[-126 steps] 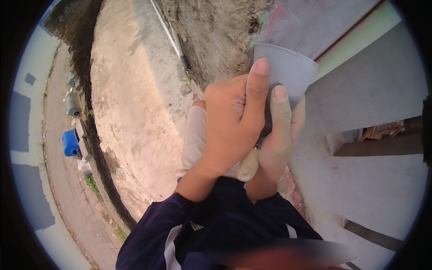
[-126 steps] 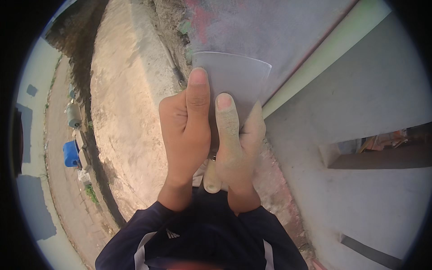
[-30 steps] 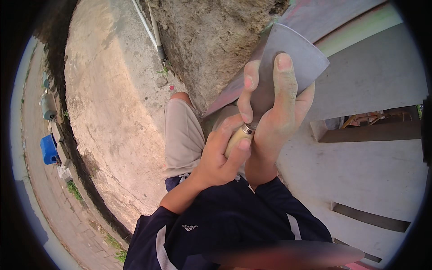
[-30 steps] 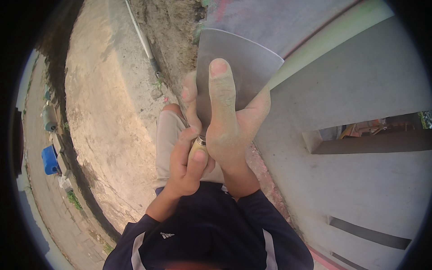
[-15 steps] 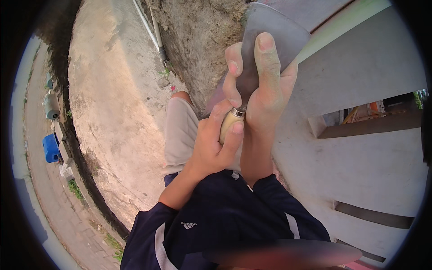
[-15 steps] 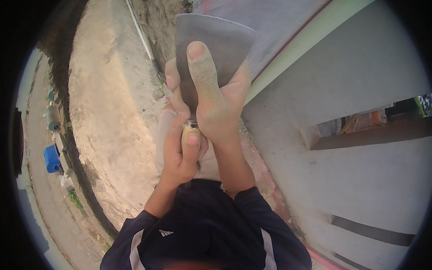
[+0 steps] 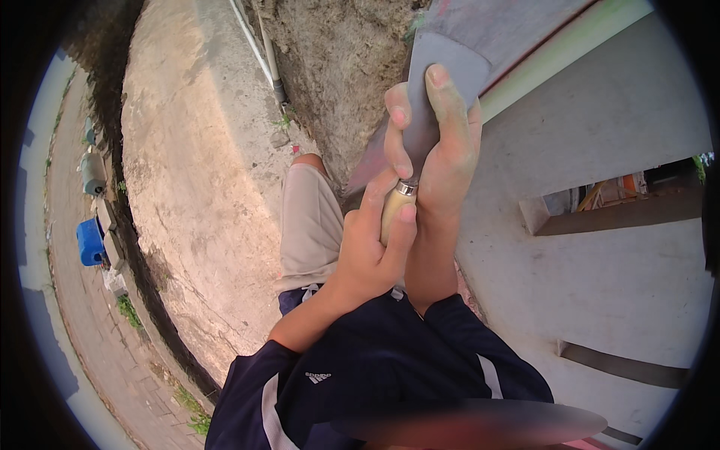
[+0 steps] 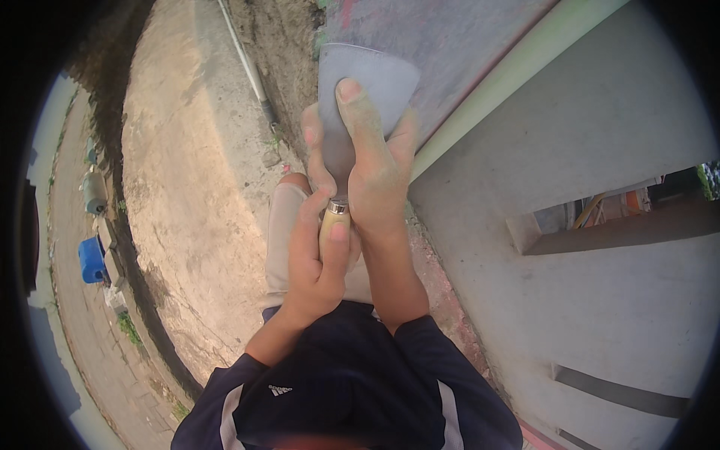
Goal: The person uses a trowel to smooth a wall surface, then switches to a sanding block to sand the same area. The person works on a vertical wall section near a corner, repeatedly smoothing and sanding the surface.
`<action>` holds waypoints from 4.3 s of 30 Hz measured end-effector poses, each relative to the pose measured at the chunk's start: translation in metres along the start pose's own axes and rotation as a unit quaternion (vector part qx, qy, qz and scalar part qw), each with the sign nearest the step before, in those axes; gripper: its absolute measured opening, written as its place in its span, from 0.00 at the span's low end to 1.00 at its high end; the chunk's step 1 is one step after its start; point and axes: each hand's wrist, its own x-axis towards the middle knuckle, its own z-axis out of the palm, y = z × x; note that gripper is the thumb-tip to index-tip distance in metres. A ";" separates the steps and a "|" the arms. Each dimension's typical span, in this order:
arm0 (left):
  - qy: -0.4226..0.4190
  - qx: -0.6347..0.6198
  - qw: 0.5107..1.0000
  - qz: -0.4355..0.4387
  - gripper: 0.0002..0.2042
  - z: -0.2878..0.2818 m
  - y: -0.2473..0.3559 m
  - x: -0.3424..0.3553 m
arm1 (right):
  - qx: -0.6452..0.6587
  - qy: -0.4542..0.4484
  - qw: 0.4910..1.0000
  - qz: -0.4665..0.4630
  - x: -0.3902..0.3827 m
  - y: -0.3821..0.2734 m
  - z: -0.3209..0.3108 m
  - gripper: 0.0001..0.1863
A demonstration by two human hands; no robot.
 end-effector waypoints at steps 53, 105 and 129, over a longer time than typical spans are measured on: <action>0.075 -0.131 0.988 -0.028 0.23 -0.001 0.001 0.003 | -0.047 -0.097 0.993 -0.039 0.010 -0.002 0.016 0.14; -0.102 -0.333 0.926 -0.143 0.32 -0.024 -0.008 0.017 | -0.240 0.064 0.936 -0.249 -0.007 0.011 0.000 0.11; -0.027 0.040 0.997 0.058 0.25 0.015 0.038 0.016 | -0.033 0.038 0.999 0.010 0.011 -0.024 -0.002 0.17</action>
